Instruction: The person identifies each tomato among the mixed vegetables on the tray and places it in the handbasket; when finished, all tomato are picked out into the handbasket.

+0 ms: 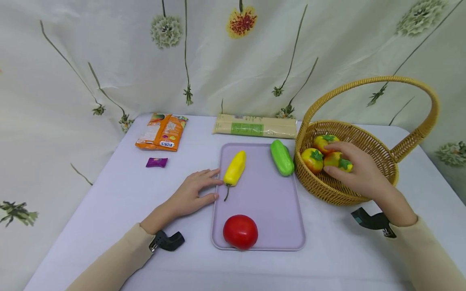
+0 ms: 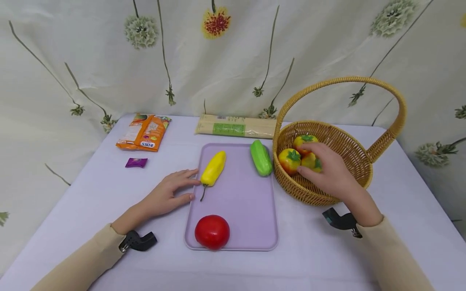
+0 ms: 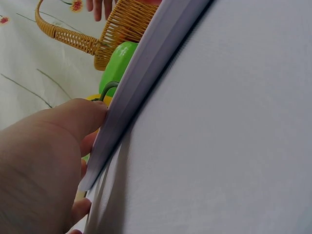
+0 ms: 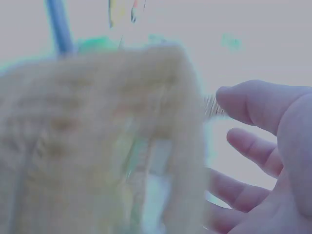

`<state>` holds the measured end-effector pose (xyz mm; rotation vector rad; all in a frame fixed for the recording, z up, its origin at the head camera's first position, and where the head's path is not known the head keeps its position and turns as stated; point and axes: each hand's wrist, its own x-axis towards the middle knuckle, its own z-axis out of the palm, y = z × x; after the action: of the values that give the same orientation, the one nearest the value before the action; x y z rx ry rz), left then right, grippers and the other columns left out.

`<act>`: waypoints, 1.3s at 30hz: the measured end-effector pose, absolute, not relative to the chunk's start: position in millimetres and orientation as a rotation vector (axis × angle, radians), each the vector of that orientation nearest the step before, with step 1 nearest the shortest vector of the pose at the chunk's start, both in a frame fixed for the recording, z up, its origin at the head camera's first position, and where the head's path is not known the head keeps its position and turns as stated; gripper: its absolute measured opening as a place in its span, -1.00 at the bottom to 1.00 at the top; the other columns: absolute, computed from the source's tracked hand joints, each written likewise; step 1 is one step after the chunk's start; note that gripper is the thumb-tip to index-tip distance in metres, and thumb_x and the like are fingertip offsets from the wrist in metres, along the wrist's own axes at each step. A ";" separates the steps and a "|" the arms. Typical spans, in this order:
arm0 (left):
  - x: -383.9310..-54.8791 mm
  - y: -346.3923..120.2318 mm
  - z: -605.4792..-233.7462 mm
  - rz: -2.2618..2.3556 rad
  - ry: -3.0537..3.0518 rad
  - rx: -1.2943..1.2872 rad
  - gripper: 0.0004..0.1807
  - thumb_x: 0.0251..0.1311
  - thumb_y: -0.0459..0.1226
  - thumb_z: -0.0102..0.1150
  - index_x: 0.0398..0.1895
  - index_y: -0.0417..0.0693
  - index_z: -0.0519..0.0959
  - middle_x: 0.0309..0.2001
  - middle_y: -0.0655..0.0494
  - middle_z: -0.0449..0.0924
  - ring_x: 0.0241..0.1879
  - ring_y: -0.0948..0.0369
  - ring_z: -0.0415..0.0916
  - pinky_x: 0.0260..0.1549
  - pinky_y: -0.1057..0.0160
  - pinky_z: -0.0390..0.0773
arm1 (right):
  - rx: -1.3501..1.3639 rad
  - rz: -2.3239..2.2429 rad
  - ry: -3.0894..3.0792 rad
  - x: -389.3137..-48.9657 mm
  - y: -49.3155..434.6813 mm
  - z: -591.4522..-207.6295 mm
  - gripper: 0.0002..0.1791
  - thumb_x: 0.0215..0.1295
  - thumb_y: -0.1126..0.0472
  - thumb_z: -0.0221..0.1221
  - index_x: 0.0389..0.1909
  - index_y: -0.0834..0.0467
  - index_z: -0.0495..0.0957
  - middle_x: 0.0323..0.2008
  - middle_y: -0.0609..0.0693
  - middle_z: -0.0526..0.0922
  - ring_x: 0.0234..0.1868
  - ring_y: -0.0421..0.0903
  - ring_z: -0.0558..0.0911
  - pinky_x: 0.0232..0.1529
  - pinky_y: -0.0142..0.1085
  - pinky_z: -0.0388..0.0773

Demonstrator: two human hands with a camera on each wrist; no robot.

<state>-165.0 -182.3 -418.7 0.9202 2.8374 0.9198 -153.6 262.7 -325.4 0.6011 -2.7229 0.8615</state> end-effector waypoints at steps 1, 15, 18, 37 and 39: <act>-165.1 -182.2 -419.0 0.921 2.837 0.924 -0.57 0.30 -0.12 0.28 0.23 0.10 0.63 0.50 -0.02 0.38 0.49 -0.20 0.26 0.39 -0.41 0.25 | 0.655 0.850 -2.683 -151.7 255.9 -324.5 -0.50 0.20 0.35 0.39 0.17 0.27 0.54 0.25 0.27 0.56 0.25 0.26 0.53 0.12 0.26 0.58; -165.9 -182.4 -418.1 0.919 2.844 0.915 -0.57 0.29 -0.12 0.29 0.23 0.11 0.63 0.50 -0.02 0.38 0.49 -0.21 0.27 0.39 -0.41 0.26 | 1.343 0.903 -2.682 -131.6 153.8 -344.9 -0.58 0.23 0.17 0.39 0.12 0.10 0.60 0.27 0.10 0.59 0.30 0.02 0.58 0.29 0.01 0.58; -165.2 -182.2 -418.5 0.918 2.844 0.918 -0.57 0.29 -0.12 0.28 0.22 0.11 0.63 0.49 -0.02 0.38 0.48 -0.21 0.27 0.38 -0.42 0.26 | 1.445 0.939 -2.684 -129.6 140.7 -351.7 -0.56 0.27 0.16 0.36 0.16 0.12 0.58 0.27 0.11 0.59 0.30 0.00 0.57 0.32 -0.02 0.56; -165.5 -181.4 -418.5 0.922 2.849 0.922 -0.58 0.29 -0.13 0.29 0.22 0.10 0.63 0.49 -0.02 0.39 0.48 -0.22 0.27 0.39 -0.43 0.24 | 1.782 1.239 -2.689 -106.2 112.5 -376.1 -0.51 0.26 0.05 0.39 0.19 -0.02 0.53 0.33 0.00 0.50 0.31 -0.09 0.50 0.22 -0.33 0.61; -165.4 -181.2 -418.7 0.923 2.851 0.923 -0.57 0.28 -0.14 0.29 0.22 0.10 0.63 0.49 -0.02 0.39 0.48 -0.22 0.27 0.38 -0.43 0.25 | 1.783 1.242 -2.700 -105.6 111.8 -377.5 -0.47 0.22 0.05 0.42 0.21 -0.04 0.52 0.34 -0.01 0.48 0.32 -0.09 0.49 0.22 -0.34 0.60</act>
<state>-165.4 -181.2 -418.7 0.9227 2.8509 0.9230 -105.6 111.8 -377.5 1.7833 -2.6999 1.2423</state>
